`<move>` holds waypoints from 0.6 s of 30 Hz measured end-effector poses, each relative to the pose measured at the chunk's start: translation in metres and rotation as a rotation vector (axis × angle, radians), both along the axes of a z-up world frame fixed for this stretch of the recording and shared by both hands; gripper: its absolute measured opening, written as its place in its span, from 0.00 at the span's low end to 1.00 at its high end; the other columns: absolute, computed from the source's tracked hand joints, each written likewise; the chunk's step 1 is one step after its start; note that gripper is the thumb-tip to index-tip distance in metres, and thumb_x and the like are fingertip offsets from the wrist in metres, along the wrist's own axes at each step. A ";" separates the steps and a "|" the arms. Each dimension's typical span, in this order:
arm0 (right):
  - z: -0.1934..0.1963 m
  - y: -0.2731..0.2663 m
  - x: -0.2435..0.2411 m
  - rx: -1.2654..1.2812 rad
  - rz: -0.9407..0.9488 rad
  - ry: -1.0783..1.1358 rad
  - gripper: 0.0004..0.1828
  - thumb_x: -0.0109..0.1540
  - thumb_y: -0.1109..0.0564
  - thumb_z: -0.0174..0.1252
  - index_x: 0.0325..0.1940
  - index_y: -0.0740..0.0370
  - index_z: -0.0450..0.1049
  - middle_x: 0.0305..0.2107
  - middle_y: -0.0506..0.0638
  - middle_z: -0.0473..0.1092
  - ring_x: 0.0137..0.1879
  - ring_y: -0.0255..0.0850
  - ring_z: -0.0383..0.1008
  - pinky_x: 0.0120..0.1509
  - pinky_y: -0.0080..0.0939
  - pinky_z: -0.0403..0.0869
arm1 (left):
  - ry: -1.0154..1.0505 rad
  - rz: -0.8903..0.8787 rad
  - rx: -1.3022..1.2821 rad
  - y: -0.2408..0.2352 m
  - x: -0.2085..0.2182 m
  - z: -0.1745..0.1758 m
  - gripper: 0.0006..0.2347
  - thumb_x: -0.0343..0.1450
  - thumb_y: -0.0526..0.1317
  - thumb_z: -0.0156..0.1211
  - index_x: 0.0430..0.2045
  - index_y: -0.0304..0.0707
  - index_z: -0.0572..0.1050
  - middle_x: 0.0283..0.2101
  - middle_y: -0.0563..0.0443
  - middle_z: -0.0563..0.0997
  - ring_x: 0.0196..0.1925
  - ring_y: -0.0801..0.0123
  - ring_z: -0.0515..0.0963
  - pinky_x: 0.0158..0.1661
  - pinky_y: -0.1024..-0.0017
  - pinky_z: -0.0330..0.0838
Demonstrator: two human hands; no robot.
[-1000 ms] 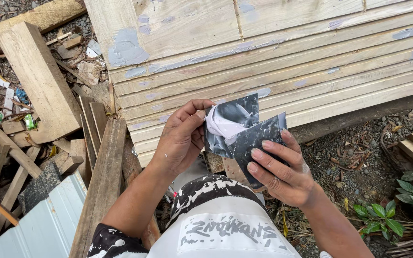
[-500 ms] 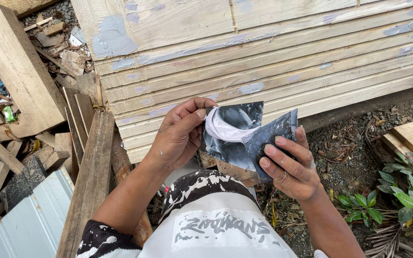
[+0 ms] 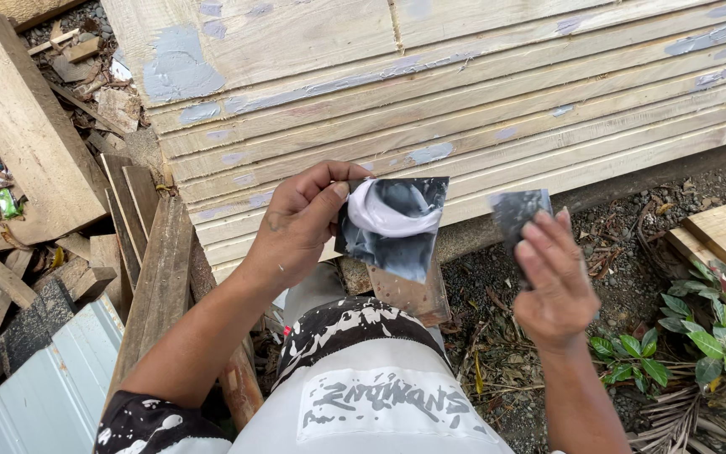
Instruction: The person uses a putty knife to scoop a white paste from a plastic bag and applies it to the grooves of a wooden surface. The person repeatedly scoops and spreads the paste along the wood grain, smoothing the surface.
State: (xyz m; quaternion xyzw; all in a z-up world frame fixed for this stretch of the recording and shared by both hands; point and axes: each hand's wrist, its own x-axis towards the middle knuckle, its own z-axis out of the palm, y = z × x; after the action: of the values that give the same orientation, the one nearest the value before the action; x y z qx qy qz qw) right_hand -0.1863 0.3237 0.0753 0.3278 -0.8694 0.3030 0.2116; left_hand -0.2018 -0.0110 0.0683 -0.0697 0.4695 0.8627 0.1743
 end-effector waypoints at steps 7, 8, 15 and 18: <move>0.081 -0.014 -0.036 -0.200 -0.247 -0.828 0.20 0.66 0.66 0.56 0.63 0.66 0.69 0.40 0.53 0.73 0.32 0.30 0.70 0.27 0.26 0.67 | 0.169 -0.193 -0.431 -0.014 -0.026 0.020 0.12 0.78 0.33 0.44 0.49 0.28 0.75 0.39 0.54 0.80 0.40 0.81 0.77 0.42 0.79 0.75; 0.084 -0.021 -0.040 -0.173 -0.210 -0.885 0.21 0.66 0.66 0.55 0.64 0.66 0.69 0.40 0.52 0.73 0.31 0.27 0.71 0.25 0.26 0.67 | 0.155 -0.208 -0.434 -0.013 -0.027 0.023 0.12 0.77 0.32 0.43 0.48 0.28 0.75 0.38 0.54 0.80 0.39 0.81 0.77 0.41 0.78 0.75; 0.079 -0.062 -0.079 -0.012 -0.063 -0.885 0.23 0.65 0.68 0.55 0.65 0.63 0.70 0.44 0.51 0.76 0.41 0.28 0.74 0.39 0.30 0.75 | 0.169 -0.264 -0.504 -0.012 -0.033 0.032 0.13 0.76 0.32 0.42 0.46 0.28 0.76 0.36 0.52 0.81 0.37 0.79 0.78 0.40 0.76 0.76; 0.080 -0.068 -0.084 -0.039 -0.028 -0.903 0.23 0.65 0.68 0.55 0.65 0.64 0.69 0.47 0.51 0.75 0.45 0.29 0.74 0.41 0.28 0.75 | 0.192 -0.296 -0.557 -0.013 -0.033 0.032 0.12 0.76 0.32 0.43 0.46 0.28 0.76 0.34 0.51 0.81 0.35 0.78 0.77 0.39 0.75 0.76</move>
State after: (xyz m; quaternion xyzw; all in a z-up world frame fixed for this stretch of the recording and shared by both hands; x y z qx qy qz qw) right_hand -0.2707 0.2561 0.1551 0.1469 -0.8731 0.4291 -0.1789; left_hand -0.2344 -0.0244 0.1007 0.0360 0.7068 0.6689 0.2272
